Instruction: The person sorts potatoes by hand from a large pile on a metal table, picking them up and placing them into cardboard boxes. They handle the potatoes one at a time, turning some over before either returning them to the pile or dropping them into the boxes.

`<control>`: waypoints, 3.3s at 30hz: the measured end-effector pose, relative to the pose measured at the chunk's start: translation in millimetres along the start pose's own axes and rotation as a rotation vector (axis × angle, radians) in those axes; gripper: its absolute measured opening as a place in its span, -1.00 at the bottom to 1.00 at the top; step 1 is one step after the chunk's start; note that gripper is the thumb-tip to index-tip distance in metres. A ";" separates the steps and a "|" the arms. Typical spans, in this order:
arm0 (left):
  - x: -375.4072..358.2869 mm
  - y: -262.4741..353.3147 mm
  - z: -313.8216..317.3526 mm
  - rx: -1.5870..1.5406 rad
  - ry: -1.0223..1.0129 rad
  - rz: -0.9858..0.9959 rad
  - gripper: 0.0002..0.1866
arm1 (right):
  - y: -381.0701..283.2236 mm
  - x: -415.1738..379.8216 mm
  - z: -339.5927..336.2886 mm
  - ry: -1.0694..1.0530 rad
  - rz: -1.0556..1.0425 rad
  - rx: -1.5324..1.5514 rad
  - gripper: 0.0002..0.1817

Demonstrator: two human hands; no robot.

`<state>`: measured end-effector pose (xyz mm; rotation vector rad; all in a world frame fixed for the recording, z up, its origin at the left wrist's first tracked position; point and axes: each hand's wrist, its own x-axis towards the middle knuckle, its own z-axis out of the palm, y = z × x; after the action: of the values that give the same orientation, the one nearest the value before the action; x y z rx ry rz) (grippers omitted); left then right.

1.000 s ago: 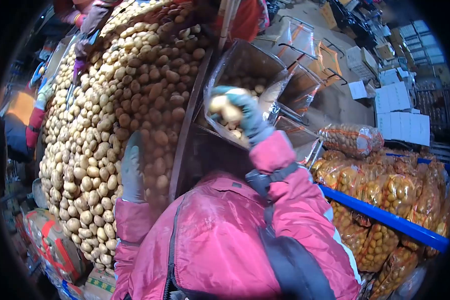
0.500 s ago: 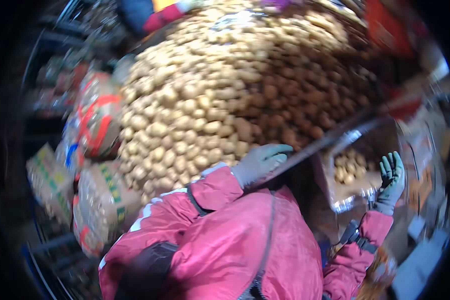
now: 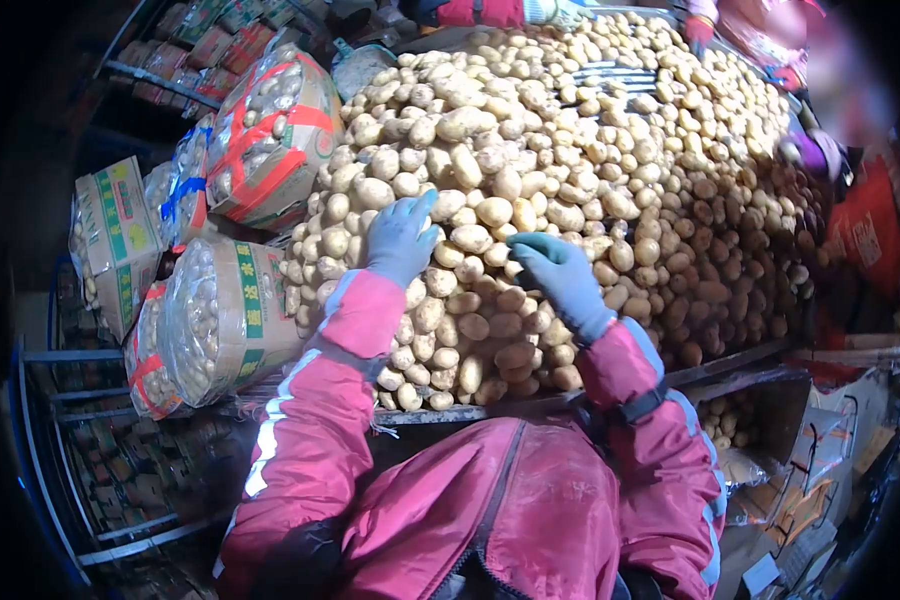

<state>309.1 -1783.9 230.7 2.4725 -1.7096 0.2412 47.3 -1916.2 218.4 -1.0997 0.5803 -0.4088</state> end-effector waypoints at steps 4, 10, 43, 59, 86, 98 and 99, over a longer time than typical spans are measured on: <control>-11.8 -4.7 -14.5 -0.934 0.270 -0.282 -0.58 | -18.1 51.1 69.2 -0.113 -0.070 0.021 -0.67; -86.3 -13.7 -19.2 -1.058 0.376 -0.573 -0.56 | -8.7 137.0 161.0 -0.156 -0.441 -0.628 -0.40; 121.3 103.2 -28.4 -1.324 -0.195 -0.182 -0.47 | -7.2 -70.9 -64.3 0.239 -0.082 0.183 -0.69; -67.7 225.7 -0.5 -1.657 -0.637 -0.021 -0.16 | -28.5 -153.8 -43.2 0.089 0.136 0.184 -0.47; -128.3 173.6 37.6 -0.857 -0.487 0.483 -0.37 | 25.2 -568.2 -206.1 1.681 -0.386 0.213 -0.36; -146.0 203.5 27.3 -0.361 -0.350 0.683 -0.12 | 37.0 -680.5 -354.4 1.638 0.036 -0.399 -0.48; -146.8 202.5 29.2 -0.343 -0.348 0.649 -0.12 | 25.3 -663.7 -345.5 1.838 0.111 -0.306 -0.51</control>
<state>70.4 -1726.3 175.0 1.7294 -2.4086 -0.4194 -686.3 -1767.5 236.0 -0.6863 2.3414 -1.2423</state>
